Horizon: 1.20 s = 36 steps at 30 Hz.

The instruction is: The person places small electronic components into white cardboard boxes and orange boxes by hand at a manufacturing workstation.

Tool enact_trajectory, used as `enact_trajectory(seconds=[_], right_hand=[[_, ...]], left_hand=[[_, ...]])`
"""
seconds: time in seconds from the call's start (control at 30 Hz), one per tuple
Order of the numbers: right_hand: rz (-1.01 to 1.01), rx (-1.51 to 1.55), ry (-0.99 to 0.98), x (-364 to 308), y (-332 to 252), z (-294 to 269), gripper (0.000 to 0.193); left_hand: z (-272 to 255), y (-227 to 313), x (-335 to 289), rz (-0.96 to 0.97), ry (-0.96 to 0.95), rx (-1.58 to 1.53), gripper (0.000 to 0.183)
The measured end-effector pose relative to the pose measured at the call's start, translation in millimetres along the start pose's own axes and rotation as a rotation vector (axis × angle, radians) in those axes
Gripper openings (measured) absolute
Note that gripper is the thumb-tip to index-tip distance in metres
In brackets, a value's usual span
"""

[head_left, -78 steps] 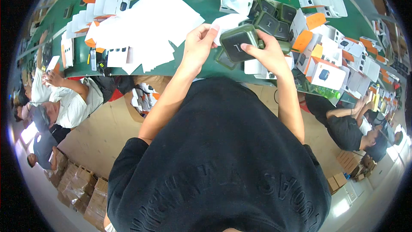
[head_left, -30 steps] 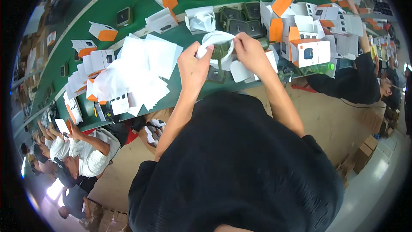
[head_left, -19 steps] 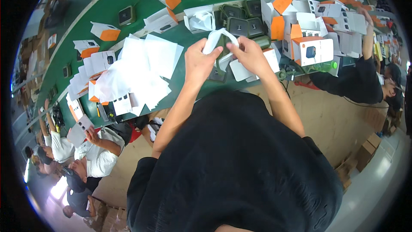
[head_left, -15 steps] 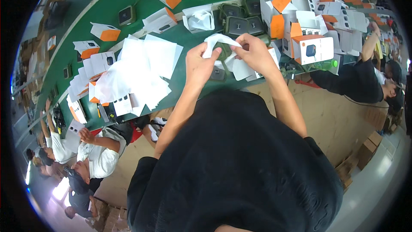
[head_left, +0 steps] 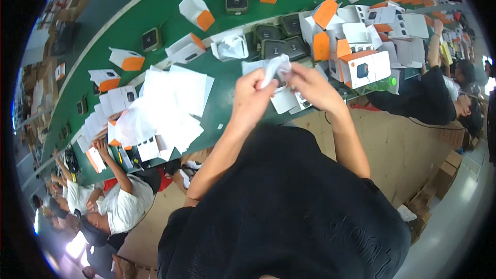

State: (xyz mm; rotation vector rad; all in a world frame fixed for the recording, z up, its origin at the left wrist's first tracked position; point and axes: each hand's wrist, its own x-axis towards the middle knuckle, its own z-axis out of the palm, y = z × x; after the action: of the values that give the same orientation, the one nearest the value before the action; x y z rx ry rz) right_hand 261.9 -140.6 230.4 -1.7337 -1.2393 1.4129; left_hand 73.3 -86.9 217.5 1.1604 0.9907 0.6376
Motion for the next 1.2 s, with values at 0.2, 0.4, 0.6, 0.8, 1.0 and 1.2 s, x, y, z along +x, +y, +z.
enact_trajectory(seconds=[0.2,0.4,0.6,0.8,1.0,1.2], right_hand=[[-0.299,-0.183,0.167,-3.1,12.9,-11.1,0.084],[-0.448,0.148,0.3,16.4,-38.0,-61.0,0.082],[-0.331,-0.193,0.516,35.3,-41.4,-90.7,0.069],[-0.104,0.41,0.883,108.2,-21.3,-162.4,0.061],[-0.893,-0.445,1.05,269.5,-22.7,-146.7,0.061],[-0.703,-0.676,0.949,261.8,19.2,-174.1,0.056]], left_hand=[[44.6,62.8,20.2,0.128,-0.349,-0.046,0.046],[59.6,104.6,45.3,0.473,-0.493,0.016,0.045],[35.9,62.3,64.7,0.347,-0.501,-0.106,0.04],[0.9,46.7,231.0,0.463,0.191,0.37,0.015],[25.8,-14.2,456.6,0.873,0.039,0.751,0.028],[61.3,-19.5,461.3,0.425,-0.11,0.791,0.026]])
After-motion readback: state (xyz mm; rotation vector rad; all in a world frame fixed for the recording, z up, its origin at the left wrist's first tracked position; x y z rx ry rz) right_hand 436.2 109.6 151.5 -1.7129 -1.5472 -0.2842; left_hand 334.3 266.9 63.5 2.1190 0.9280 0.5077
